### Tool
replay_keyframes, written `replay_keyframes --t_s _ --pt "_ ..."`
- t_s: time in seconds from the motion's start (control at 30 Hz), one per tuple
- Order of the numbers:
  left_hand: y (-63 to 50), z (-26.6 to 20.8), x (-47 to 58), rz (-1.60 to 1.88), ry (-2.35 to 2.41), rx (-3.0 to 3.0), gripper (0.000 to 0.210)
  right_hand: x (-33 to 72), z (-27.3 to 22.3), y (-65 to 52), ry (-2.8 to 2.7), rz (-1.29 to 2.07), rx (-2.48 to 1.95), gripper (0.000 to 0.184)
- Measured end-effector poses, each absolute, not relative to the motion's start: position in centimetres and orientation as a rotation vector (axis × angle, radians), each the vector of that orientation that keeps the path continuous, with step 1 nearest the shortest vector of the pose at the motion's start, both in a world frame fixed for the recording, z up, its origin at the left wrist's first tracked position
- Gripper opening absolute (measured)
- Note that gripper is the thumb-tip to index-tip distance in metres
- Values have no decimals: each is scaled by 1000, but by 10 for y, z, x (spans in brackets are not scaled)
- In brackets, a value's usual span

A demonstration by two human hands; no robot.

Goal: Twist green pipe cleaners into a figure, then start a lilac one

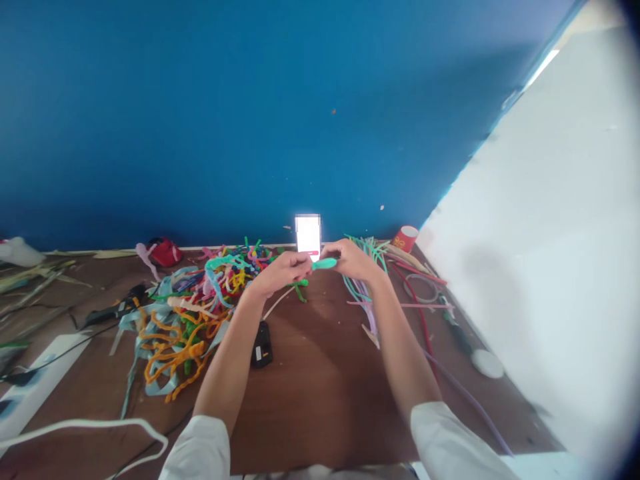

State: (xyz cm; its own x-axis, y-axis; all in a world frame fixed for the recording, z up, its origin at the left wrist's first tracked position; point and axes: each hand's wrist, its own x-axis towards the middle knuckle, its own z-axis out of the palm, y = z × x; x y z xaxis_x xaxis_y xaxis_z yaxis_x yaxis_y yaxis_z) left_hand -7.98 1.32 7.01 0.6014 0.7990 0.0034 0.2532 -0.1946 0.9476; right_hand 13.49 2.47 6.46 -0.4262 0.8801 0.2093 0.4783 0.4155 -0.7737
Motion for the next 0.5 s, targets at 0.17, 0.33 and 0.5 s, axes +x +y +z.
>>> replay_keyframes --t_s 0.17,0.33,0.5 --pt "13 68 -77 423 945 1921 19 134 63 26 -2035 877 -1162 19" --pt "21 50 -66 636 1226 1957 22 119 70 18 -2071 838 -1118 22" --pt "27 43 -67 817 1210 1903 20 118 75 13 -2151 782 -1148 21"
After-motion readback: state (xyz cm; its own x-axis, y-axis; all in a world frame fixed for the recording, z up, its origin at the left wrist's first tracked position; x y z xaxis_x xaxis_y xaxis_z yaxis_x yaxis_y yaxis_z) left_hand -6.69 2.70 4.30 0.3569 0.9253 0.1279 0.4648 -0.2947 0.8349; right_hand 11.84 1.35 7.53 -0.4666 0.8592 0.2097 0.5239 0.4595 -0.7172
